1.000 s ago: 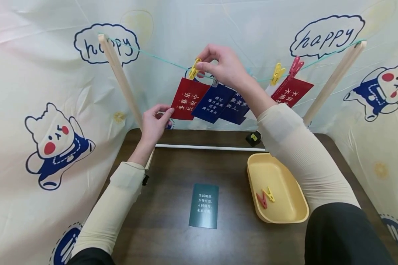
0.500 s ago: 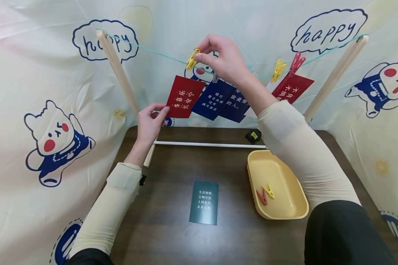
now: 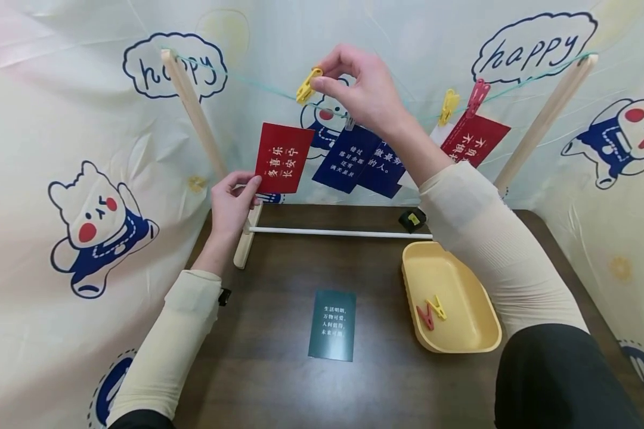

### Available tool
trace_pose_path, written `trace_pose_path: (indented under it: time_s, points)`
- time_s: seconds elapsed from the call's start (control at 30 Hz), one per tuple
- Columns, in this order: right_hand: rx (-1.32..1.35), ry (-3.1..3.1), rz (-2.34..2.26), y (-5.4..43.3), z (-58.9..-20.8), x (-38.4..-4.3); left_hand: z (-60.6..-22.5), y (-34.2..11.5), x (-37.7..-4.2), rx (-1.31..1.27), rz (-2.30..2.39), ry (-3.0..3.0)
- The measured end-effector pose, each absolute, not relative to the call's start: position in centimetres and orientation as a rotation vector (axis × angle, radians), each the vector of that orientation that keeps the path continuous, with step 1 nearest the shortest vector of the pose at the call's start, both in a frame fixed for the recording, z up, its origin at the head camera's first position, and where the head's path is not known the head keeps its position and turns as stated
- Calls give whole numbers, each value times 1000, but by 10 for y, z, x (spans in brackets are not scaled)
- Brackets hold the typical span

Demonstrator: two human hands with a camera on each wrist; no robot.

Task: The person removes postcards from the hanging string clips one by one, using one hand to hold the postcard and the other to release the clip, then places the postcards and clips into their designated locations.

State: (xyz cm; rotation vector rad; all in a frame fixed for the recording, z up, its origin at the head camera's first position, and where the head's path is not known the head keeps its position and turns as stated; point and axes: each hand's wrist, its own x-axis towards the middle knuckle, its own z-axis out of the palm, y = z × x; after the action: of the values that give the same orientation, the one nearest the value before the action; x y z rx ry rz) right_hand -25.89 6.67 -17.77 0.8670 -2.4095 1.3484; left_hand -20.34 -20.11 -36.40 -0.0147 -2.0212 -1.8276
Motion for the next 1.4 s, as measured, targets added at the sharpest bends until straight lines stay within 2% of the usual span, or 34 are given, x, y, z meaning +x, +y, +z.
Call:
trace_pose_path:
  time_s: [0.27, 0.53, 1.03, 1.4]
  points:
    - [959, -2358, 1281, 77, -182, -250, -367, -197, -192, -42, -1821, -2023]
    - [979, -2380, 1207, 107, -204, -235, -374, -192, -172, -71, -1857, -2032]
    - [796, -2681, 1137, 170, -268, -213, -403, -186, -139, -165, -1880, -2316]
    - [713, -2859, 1104, 210, -317, -199, -443, -165, -122, -256, -1896, -2578]
